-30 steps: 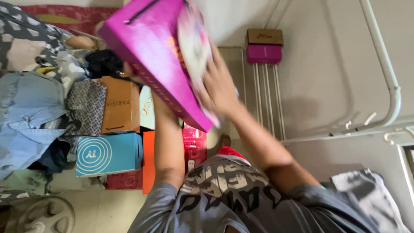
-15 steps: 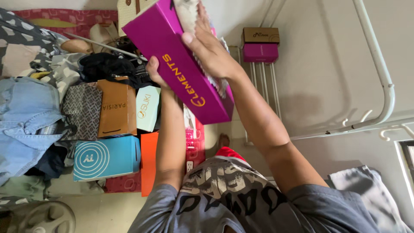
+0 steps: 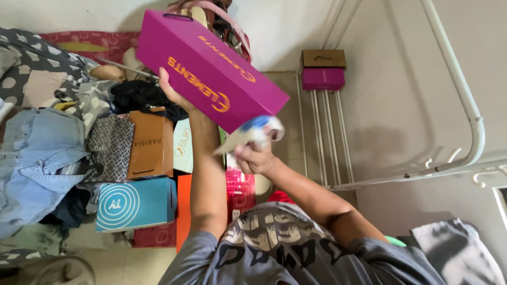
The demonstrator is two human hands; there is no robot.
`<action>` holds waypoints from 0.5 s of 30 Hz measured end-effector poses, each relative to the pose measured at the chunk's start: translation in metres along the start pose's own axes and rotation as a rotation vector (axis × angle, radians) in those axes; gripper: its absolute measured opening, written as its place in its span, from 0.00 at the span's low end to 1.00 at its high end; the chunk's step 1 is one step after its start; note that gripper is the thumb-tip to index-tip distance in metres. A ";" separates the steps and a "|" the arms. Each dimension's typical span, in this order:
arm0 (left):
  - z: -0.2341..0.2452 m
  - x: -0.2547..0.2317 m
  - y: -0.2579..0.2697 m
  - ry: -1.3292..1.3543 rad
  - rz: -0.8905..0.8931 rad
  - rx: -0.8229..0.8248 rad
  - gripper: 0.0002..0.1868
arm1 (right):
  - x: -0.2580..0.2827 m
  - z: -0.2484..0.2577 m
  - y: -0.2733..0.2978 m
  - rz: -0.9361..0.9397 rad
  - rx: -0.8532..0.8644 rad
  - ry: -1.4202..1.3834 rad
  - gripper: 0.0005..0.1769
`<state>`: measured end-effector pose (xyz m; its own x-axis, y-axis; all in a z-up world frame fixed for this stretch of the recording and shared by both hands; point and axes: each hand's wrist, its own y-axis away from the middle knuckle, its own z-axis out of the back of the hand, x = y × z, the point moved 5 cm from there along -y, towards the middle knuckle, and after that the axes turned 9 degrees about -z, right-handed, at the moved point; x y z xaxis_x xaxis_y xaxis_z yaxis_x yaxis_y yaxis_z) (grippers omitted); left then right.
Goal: The person wipes down several boxes and a paper shopping bag with a cloth, then rinses the cloth in a basin of water and continues wiping other objects.
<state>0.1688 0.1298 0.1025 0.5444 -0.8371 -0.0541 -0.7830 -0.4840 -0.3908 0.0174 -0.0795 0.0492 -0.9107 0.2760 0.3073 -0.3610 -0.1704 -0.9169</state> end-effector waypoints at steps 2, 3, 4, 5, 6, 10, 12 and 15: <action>0.012 -0.004 -0.004 0.024 0.003 -0.029 0.33 | 0.002 -0.004 -0.009 0.180 0.090 -0.020 0.24; 0.013 -0.005 0.000 0.022 0.005 -0.028 0.33 | 0.000 -0.003 -0.016 0.179 0.088 -0.020 0.24; 0.009 -0.006 0.005 0.020 0.002 -0.006 0.36 | -0.015 0.002 -0.026 -0.022 0.001 -0.214 0.26; 0.005 -0.006 0.011 0.018 -0.001 0.016 0.39 | -0.031 0.005 -0.032 -0.221 -0.088 -0.408 0.28; 0.002 -0.004 0.016 0.015 -0.002 0.018 0.39 | -0.048 0.005 -0.033 -0.425 -0.178 -0.603 0.30; 0.021 -0.001 0.021 -0.040 -0.099 -0.153 0.39 | -0.110 -0.007 -0.011 -1.080 -0.450 -1.013 0.36; 0.037 0.001 0.021 -0.032 -0.140 -0.156 0.39 | -0.113 -0.013 0.004 -1.318 -0.523 -1.032 0.38; 0.057 0.001 0.017 -0.126 -0.190 -0.083 0.41 | -0.071 -0.010 0.005 -1.207 -0.560 -1.088 0.35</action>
<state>0.1737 0.1353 0.0433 0.7133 -0.6932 -0.1035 -0.6824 -0.6531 -0.3283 0.0823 -0.0902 0.0207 0.0105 -0.7695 0.6386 -0.9985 0.0263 0.0481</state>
